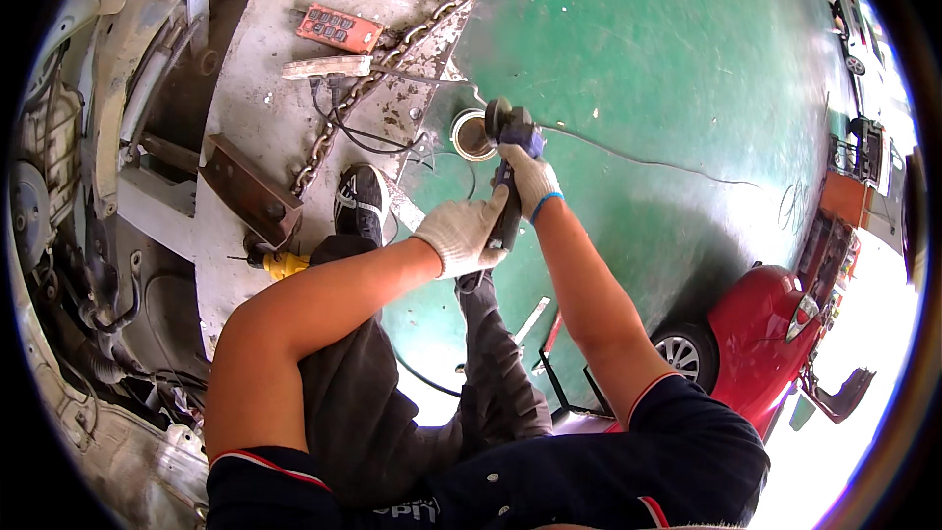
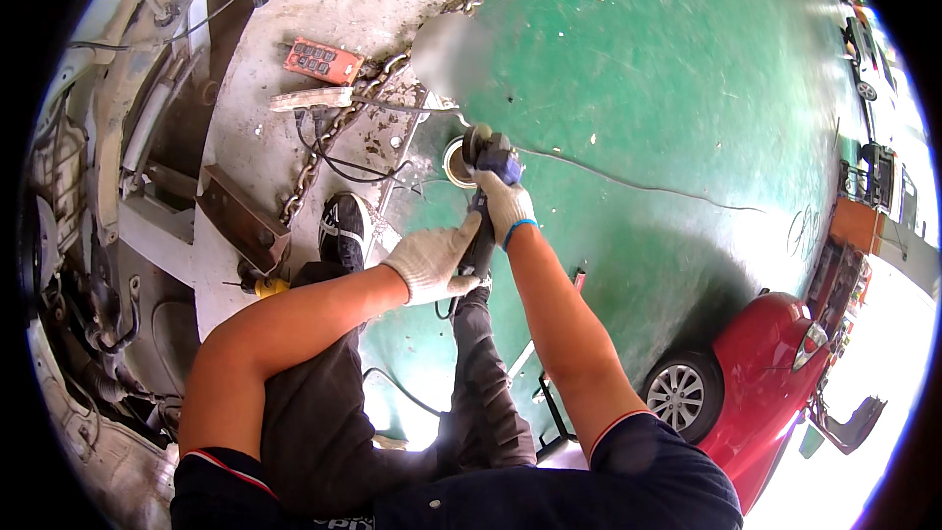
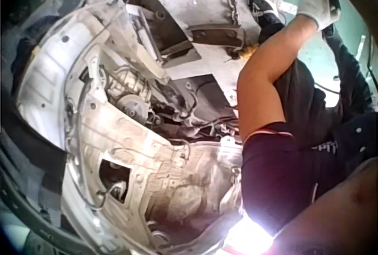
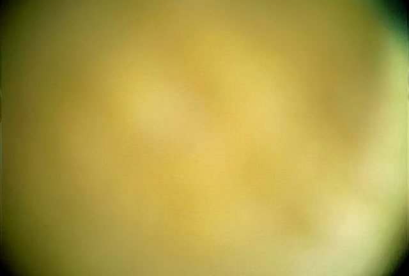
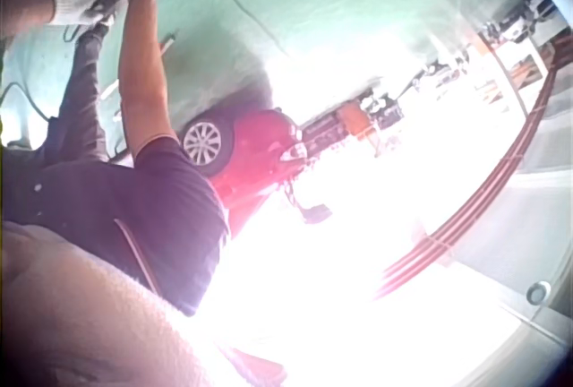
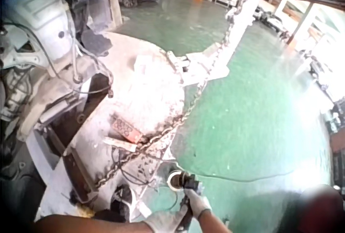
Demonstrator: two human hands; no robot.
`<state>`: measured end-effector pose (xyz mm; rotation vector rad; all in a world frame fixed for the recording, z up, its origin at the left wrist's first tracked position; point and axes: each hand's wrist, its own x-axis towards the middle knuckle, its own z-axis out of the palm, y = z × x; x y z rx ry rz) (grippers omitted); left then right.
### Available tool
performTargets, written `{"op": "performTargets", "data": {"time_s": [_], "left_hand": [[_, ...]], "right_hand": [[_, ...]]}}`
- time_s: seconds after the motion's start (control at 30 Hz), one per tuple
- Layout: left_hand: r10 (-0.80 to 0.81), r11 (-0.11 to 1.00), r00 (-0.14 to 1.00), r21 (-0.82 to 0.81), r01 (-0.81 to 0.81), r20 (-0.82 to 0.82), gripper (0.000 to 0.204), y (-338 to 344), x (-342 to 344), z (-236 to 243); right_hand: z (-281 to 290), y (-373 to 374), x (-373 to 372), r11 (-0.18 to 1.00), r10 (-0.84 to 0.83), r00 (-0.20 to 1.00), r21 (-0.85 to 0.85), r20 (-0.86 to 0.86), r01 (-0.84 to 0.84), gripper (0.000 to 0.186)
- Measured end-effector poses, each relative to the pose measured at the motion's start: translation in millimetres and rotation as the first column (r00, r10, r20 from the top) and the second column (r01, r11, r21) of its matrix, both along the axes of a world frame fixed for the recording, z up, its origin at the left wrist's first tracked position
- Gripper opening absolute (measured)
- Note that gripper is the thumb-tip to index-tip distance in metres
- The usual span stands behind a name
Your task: The person sits on the floor and uses an angle grinder to smooth a metal part, then stands to fit a metal patch into a damaged area of a white car's front frame. They pick up a welding torch, connect the ground clamp, and weld the patch into place.
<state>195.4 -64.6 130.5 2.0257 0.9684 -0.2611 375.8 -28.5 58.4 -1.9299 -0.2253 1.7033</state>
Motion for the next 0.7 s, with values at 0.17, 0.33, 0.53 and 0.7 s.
{"op": "performTargets", "data": {"time_s": [0.17,0.33,0.53,0.7], "left_hand": [[0.090,0.995,0.995,-0.040,-0.091,-0.047,0.087,24,-36,-22],[0.103,0.990,0.931,0.128,-0.061,-0.350,0.060,10,-81,-61],[0.116,0.978,0.977,0.191,-0.082,-0.177,0.047,3,-114,-86],[0.126,0.983,0.989,0.144,-0.115,-0.075,0.042,11,-128,-85]], "right_hand": [[19,63,-23,0.900,0.264,0.892,0.239,0.367,-0.365,0.048],[8,152,-60,0.769,0.359,0.617,0.153,0.700,-0.621,0.069],[-7,245,-116,0.652,0.435,0.463,0.085,0.772,-0.754,0.071],[-27,275,-156,0.664,0.370,0.390,0.054,0.843,-0.746,0.069]]}}
